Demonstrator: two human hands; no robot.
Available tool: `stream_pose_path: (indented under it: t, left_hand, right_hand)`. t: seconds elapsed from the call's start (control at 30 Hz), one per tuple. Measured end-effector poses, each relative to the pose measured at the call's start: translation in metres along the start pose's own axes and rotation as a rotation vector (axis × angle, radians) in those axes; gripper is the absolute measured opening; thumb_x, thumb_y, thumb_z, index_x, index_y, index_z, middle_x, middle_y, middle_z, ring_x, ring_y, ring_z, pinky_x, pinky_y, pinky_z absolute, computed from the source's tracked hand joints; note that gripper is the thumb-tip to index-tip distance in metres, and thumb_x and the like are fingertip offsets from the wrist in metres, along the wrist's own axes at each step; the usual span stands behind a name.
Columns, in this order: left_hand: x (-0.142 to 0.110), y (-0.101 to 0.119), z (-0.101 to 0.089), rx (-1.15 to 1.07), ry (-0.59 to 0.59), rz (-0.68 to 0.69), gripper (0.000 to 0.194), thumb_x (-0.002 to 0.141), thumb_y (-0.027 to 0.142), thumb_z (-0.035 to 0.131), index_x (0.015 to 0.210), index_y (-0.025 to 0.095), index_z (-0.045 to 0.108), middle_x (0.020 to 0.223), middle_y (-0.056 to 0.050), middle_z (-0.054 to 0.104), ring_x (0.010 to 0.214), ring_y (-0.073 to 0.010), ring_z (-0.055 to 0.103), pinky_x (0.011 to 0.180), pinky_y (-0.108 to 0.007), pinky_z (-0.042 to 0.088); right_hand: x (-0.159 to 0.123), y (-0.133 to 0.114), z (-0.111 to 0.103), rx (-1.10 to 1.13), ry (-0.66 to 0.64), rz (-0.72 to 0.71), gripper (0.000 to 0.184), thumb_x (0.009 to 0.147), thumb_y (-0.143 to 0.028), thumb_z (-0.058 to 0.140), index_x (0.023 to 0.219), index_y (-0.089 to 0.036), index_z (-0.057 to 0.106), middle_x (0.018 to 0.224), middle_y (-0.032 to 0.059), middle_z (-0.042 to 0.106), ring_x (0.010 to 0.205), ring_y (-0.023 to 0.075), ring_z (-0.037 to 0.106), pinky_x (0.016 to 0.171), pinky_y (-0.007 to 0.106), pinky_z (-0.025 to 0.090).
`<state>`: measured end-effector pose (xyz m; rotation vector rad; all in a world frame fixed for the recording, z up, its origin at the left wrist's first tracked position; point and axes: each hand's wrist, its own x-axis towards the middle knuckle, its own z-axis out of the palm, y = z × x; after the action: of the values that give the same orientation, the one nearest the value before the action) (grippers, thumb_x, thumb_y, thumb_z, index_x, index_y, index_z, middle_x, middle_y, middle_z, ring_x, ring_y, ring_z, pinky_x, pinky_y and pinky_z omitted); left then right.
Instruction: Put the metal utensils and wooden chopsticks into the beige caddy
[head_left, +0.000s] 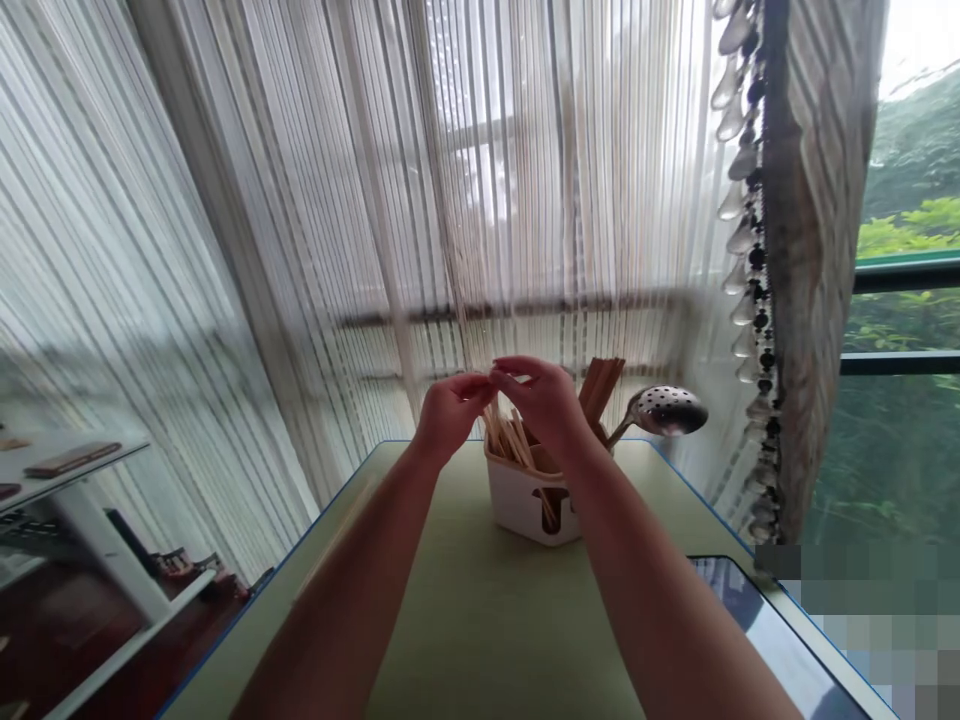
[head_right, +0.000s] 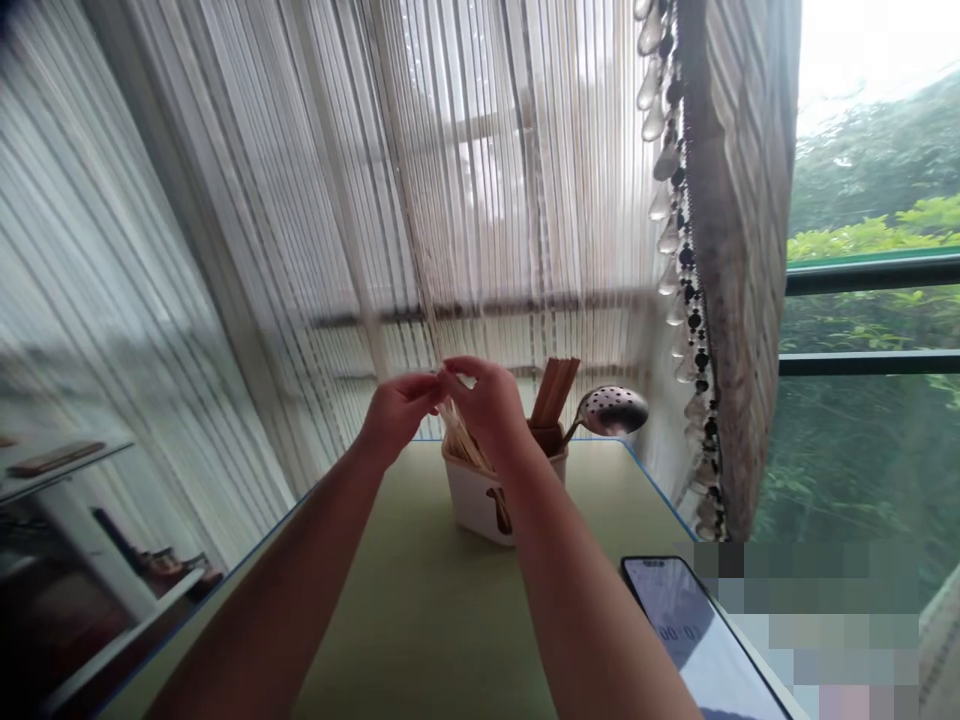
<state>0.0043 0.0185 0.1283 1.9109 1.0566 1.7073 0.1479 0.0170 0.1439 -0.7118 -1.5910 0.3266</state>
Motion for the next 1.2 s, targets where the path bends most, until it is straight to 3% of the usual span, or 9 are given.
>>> stream_pose_path:
  t: [0.13, 0.27, 0.47, 0.8, 0.97, 1.1, 1.2]
  left_hand:
    - [0.002, -0.012, -0.001, 0.034, 0.081, -0.031, 0.033, 0.068, 0.041, 0.067, 0.086, 0.013, 0.069, 0.072, -0.005, 0.068, 0.061, -0.0137, 0.061, 0.053, -0.024, 0.050]
    - [0.002, -0.020, 0.000, 0.055, 0.053, -0.095, 0.035, 0.068, 0.041, 0.066, 0.086, 0.012, 0.068, 0.069, -0.006, 0.067, 0.056, -0.0140, 0.061, 0.044, -0.022, 0.048]
    - [0.000, -0.019, 0.001, 0.052, 0.032, -0.117, 0.033, 0.067, 0.040, 0.066, 0.084, 0.012, 0.068, 0.068, -0.005, 0.066, 0.056, -0.0140, 0.061, 0.043, -0.022, 0.048]
    - [-0.002, -0.006, 0.006, 0.142, -0.030, -0.023, 0.035, 0.068, 0.043, 0.067, 0.089, 0.016, 0.070, 0.075, -0.006, 0.070, 0.066, -0.0150, 0.064, 0.054, -0.023, 0.049]
    - [-0.003, -0.006, 0.004, 0.118, -0.144, -0.157, 0.038, 0.069, 0.046, 0.064, 0.086, 0.014, 0.070, 0.067, -0.006, 0.068, 0.060, -0.0140, 0.062, 0.048, -0.021, 0.045]
    - [-0.003, -0.010, 0.000, 0.144, -0.244, -0.194, 0.029, 0.069, 0.038, 0.065, 0.081, 0.013, 0.070, 0.066, -0.005, 0.067, 0.058, -0.0121, 0.060, 0.050, -0.020, 0.044]
    - [-0.004, -0.011, 0.001, 0.256, -0.199, -0.106, 0.021, 0.070, 0.029, 0.063, 0.083, 0.014, 0.071, 0.069, -0.004, 0.069, 0.061, -0.0121, 0.060, 0.056, -0.022, 0.046]
  right_hand:
    - [0.002, 0.000, -0.003, -0.055, 0.049, 0.016, 0.019, 0.077, -0.031, 0.057, 0.087, -0.021, 0.070, 0.082, 0.0042, 0.071, 0.077, 0.0180, 0.064, 0.076, 0.034, 0.050]
    - [0.003, 0.006, -0.005, -0.087, -0.001, 0.049, 0.018, 0.075, -0.026, 0.058, 0.087, -0.020, 0.069, 0.080, 0.0048, 0.071, 0.076, 0.0180, 0.064, 0.074, 0.034, 0.050]
    - [0.001, 0.007, -0.004, -0.099, -0.038, 0.028, 0.018, 0.076, -0.025, 0.057, 0.088, -0.020, 0.070, 0.081, 0.0044, 0.071, 0.077, 0.0167, 0.064, 0.074, 0.031, 0.049]
    - [-0.002, 0.006, -0.001, -0.061, -0.017, 0.009, 0.023, 0.074, -0.020, 0.057, 0.095, -0.020, 0.068, 0.079, 0.0023, 0.069, 0.073, 0.0143, 0.063, 0.073, 0.029, 0.049]
    - [0.000, 0.010, -0.002, -0.080, -0.001, -0.019, 0.016, 0.074, -0.019, 0.056, 0.084, -0.020, 0.069, 0.080, 0.0026, 0.069, 0.071, 0.0136, 0.061, 0.071, 0.027, 0.048]
    - [-0.001, 0.013, 0.001, -0.076, 0.041, -0.040, 0.017, 0.075, -0.019, 0.055, 0.084, -0.020, 0.069, 0.081, 0.0026, 0.069, 0.070, 0.0135, 0.061, 0.069, 0.027, 0.048]
    - [-0.001, 0.015, 0.002, -0.090, 0.023, -0.025, 0.018, 0.075, -0.019, 0.054, 0.084, -0.020, 0.070, 0.081, 0.0023, 0.070, 0.071, 0.0141, 0.062, 0.070, 0.027, 0.048]
